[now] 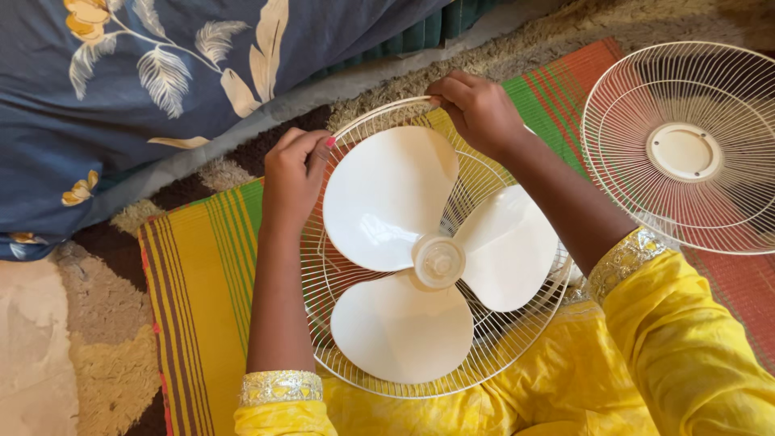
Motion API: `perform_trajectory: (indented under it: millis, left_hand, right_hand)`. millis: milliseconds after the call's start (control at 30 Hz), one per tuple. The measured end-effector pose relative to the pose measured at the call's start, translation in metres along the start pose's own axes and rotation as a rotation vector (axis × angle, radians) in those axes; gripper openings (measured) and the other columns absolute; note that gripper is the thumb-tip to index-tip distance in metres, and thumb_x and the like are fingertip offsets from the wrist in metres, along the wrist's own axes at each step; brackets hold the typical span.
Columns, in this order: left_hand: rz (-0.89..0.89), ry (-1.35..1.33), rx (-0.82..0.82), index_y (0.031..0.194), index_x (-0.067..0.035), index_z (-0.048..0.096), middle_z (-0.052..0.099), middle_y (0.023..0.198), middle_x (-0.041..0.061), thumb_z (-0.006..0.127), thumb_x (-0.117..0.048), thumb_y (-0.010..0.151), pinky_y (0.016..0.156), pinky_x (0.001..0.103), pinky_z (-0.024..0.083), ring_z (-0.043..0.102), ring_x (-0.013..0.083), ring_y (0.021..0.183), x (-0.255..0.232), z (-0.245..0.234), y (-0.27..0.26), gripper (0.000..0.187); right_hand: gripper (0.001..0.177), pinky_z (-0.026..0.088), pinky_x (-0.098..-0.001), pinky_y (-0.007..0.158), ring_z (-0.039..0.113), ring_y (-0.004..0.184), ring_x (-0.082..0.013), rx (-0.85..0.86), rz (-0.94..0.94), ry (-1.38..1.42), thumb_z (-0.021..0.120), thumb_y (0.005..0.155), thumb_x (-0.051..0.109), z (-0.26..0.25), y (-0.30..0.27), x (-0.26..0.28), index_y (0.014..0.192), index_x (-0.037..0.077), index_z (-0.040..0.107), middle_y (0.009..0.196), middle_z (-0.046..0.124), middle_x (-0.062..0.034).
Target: The person assembles a white table fan by hand. They attach the front grill to the fan body, secure the rear grill, and then wipe the fan blades with a cloth.
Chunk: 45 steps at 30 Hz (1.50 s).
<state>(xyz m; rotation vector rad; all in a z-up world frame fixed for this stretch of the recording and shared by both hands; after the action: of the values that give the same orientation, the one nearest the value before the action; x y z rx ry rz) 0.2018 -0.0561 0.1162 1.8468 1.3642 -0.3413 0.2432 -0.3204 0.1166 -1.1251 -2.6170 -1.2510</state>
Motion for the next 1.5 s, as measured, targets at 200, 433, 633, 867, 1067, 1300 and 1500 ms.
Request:
perform_trajectory:
  millis: [200,433,633,867,1067,1300,1500]
  left_hand:
    - [0.265,0.224,-0.112,0.110,-0.002,0.074,0.065,0.093,0.010,0.074,-0.013,0.100,0.072,0.041,0.053,0.065,0.0285,0.083,-0.032,-0.008,-0.013,0.015]
    - [0.321,0.352,-0.104,0.106,-0.003,0.074,0.064,0.094,0.009,0.075,-0.012,0.098,0.077,0.042,0.055,0.065,0.0295,0.092,-0.031,-0.004,-0.015,0.012]
    - [0.321,0.390,-0.060,0.118,-0.002,0.071,0.064,0.096,0.011,0.071,-0.009,0.100,0.076,0.042,0.055,0.062,0.0320,0.087,-0.027,-0.003,-0.025,0.019]
    - [0.254,0.526,-0.165,0.117,-0.004,0.069,0.065,0.101,0.012,0.070,-0.009,0.101,0.080,0.042,0.056,0.064,0.0324,0.093,-0.011,-0.018,-0.063,0.017]
    - [0.127,0.535,-0.204,0.119,0.000,0.071,0.065,0.096,0.015,0.068,-0.007,0.104,0.073,0.041,0.057,0.065,0.0317,0.090,0.003,-0.035,-0.108,0.016]
    - [0.042,0.501,-0.271,0.121,0.003,0.070,0.065,0.098,0.017,0.062,-0.003,0.106,0.066,0.040,0.057,0.069,0.0308,0.081,0.002,-0.049,-0.159,0.019]
    - [-0.038,0.455,-0.357,0.120,0.007,0.070,0.064,0.095,0.019,0.061,-0.004,0.108,0.062,0.039,0.057,0.069,0.0310,0.074,0.005,-0.050,-0.190,0.019]
  right_hand:
    - [0.008,0.058,-0.0427,0.077,0.072,0.089,-0.0323,-0.002,-0.008,0.041,0.067,0.104,0.005,0.003,-0.006,-0.002,0.110,0.001,0.070,0.102,0.072,-0.0130]
    - [0.008,0.058,-0.0439,0.081,0.070,0.092,-0.0344,-0.003,-0.028,0.053,0.070,0.102,0.005,0.004,-0.006,-0.005,0.109,0.001,0.071,0.102,0.071,-0.0142]
    - [0.010,0.058,-0.0428,0.081,0.070,0.093,-0.0336,-0.026,-0.036,0.071,0.072,0.102,0.006,-0.001,-0.009,0.000,0.111,0.001,0.073,0.104,0.071,-0.0152]
    - [0.013,0.057,-0.0424,0.078,0.070,0.090,-0.0341,-0.066,0.034,0.020,0.075,0.100,0.005,-0.016,-0.031,-0.009,0.113,0.001,0.075,0.102,0.071,-0.0167]
    - [0.013,0.058,-0.0392,0.073,0.071,0.084,-0.0304,-0.120,0.122,0.011,0.075,0.101,0.005,-0.032,-0.063,-0.028,0.113,0.000,0.075,0.100,0.072,-0.0162]
    - [0.014,0.055,-0.0396,0.068,0.069,0.078,-0.0302,-0.137,0.243,-0.023,0.076,0.101,0.006,-0.046,-0.102,-0.038,0.113,-0.001,0.076,0.096,0.071,-0.0166]
    - [0.013,0.055,-0.0386,0.067,0.070,0.077,-0.0299,-0.176,0.249,-0.045,0.076,0.101,0.005,-0.054,-0.128,-0.045,0.112,-0.002,0.075,0.097,0.072,-0.0176]
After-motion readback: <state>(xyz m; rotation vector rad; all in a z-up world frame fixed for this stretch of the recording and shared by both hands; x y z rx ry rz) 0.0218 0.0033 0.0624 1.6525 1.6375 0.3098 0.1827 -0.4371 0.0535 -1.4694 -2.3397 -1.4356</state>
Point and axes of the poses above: each hand's wrist, its own y-axis towards the middle knuckle, its own z-axis out of the palm, x = y × z, the point moved 9 cm from there along y, towards the middle knuckle
